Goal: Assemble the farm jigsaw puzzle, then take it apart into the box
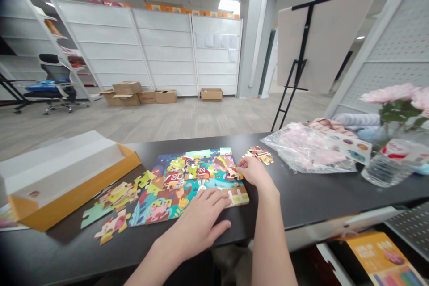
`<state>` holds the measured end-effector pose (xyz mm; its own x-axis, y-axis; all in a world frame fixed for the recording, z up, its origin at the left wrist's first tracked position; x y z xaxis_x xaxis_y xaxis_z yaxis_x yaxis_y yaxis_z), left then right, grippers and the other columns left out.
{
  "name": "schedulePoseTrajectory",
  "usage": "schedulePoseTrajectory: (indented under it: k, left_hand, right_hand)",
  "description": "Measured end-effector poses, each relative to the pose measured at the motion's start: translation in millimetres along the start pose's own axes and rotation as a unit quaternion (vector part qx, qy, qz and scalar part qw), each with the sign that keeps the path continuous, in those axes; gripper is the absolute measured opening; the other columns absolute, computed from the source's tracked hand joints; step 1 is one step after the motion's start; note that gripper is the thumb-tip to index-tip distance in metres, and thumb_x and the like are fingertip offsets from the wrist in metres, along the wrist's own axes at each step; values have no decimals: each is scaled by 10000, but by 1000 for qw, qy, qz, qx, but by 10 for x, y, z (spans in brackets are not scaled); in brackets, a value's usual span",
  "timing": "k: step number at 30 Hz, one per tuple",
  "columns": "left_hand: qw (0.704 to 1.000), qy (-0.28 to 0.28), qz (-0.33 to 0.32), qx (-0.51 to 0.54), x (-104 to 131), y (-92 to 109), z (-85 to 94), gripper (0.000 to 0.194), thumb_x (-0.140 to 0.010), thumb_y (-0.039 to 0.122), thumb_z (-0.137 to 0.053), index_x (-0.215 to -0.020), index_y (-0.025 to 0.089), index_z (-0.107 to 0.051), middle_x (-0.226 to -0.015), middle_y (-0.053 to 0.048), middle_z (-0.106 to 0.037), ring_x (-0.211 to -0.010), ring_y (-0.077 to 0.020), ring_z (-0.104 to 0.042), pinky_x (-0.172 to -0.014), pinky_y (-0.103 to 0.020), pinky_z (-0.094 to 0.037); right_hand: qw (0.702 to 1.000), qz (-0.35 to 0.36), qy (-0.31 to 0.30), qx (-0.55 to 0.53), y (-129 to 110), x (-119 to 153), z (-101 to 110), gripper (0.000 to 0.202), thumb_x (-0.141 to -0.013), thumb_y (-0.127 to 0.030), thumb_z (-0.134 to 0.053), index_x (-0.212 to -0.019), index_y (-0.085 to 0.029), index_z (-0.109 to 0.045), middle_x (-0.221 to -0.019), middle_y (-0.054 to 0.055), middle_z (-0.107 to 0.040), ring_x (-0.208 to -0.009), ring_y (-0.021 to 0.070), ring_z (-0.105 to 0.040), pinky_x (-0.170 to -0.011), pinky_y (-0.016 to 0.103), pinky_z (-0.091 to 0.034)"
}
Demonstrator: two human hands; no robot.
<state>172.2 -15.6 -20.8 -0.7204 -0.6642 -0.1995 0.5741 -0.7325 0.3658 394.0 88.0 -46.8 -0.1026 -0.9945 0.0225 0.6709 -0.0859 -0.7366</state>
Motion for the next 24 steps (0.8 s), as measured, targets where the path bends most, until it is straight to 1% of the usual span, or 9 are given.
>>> schedulePoseTrajectory:
  k: [3,7,11,13,14,16,18,21,24]
  left_hand:
    - [1000,8,1,8,22,-4,-26,313,-938,370,-619,-1221,246,-569,-1318,-37,-609,-1224,-275,-507,-1080,-494,-409]
    - [1000,10,5,7,38,-2,-45,317,-943,369,-609,-1234,252,-562,-1330,-39,-604,-1240,-276,-499,-1091,-499,-397]
    - [1000,12,3,0,38,4,-51,339,-948,374,-598,-1259,246,-551,-1355,-49,-594,-1261,-282,-492,-1119,-517,-369]
    - [1000,14,0,-1,39,3,-53,339,-947,368,-599,-1260,247,-551,-1360,-49,-593,-1267,-278,-493,-1126,-515,-365]
    - [1000,15,-1,0,40,1,-55,334,-945,365,-603,-1253,247,-554,-1355,-47,-596,-1267,-274,-494,-1127,-510,-367]
    - [1000,19,-1,3,46,-7,-59,321,-939,369,-613,-1231,246,-564,-1339,-43,-606,-1268,-269,-496,-1123,-499,-375]
    - [1000,22,-1,6,51,-15,-62,307,-936,377,-616,-1207,239,-574,-1326,-45,-612,-1266,-268,-498,-1116,-491,-384]
    - [1000,23,-7,8,55,-19,-59,307,-942,385,-604,-1205,229,-578,-1319,-57,-617,-1259,-271,-506,-1103,-490,-396]
    - [1000,24,-10,7,54,-18,-47,317,-943,389,-603,-1215,226,-579,-1312,-65,-621,-1258,-276,-511,-1086,-492,-411]
  right_hand:
    - [999,-3,24,34,15,-37,-5,91,-709,-212,-735,-715,-175,-652,-648,28,-685,-649,173,-646,-585,241,-445]
    - [996,3,55,75,-23,-20,6,94,-728,-217,-742,-771,-162,-680,-730,54,-716,-681,171,-655,-620,246,-460]
    - [988,6,63,138,-151,15,-8,142,-749,-245,-745,-848,-149,-712,-832,94,-738,-749,195,-670,-672,268,-467]
    - [980,28,83,177,-247,9,-43,158,-790,-277,-711,-886,-152,-723,-906,111,-744,-822,217,-673,-717,284,-461]
    - [976,49,90,193,-298,-1,-73,172,-812,-296,-691,-907,-157,-728,-942,114,-743,-858,226,-671,-737,289,-455]
    - [968,94,89,213,-380,-35,-156,207,-835,-329,-670,-950,-168,-732,-988,114,-740,-908,239,-665,-765,295,-447]
    - [965,118,75,224,-417,-78,-247,262,-817,-362,-701,-998,-173,-725,-1008,114,-736,-932,253,-662,-783,302,-444]
    - [968,107,62,218,-394,-138,-346,367,-773,-411,-759,-1045,-173,-697,-1020,117,-734,-949,267,-664,-788,310,-448]
    - [972,104,63,200,-363,-165,-382,368,-766,-371,-766,-1065,-185,-658,-982,94,-727,-899,249,-667,-753,304,-450]
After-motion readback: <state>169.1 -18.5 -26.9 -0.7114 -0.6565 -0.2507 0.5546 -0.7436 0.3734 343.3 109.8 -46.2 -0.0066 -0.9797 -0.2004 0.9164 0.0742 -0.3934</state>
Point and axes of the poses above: each hand's wrist, its own x-axis away from the middle knuckle, its own z-axis out of the back of the hand, y = z × x, the point moved 2 cm from there along -x, towards the middle knuckle
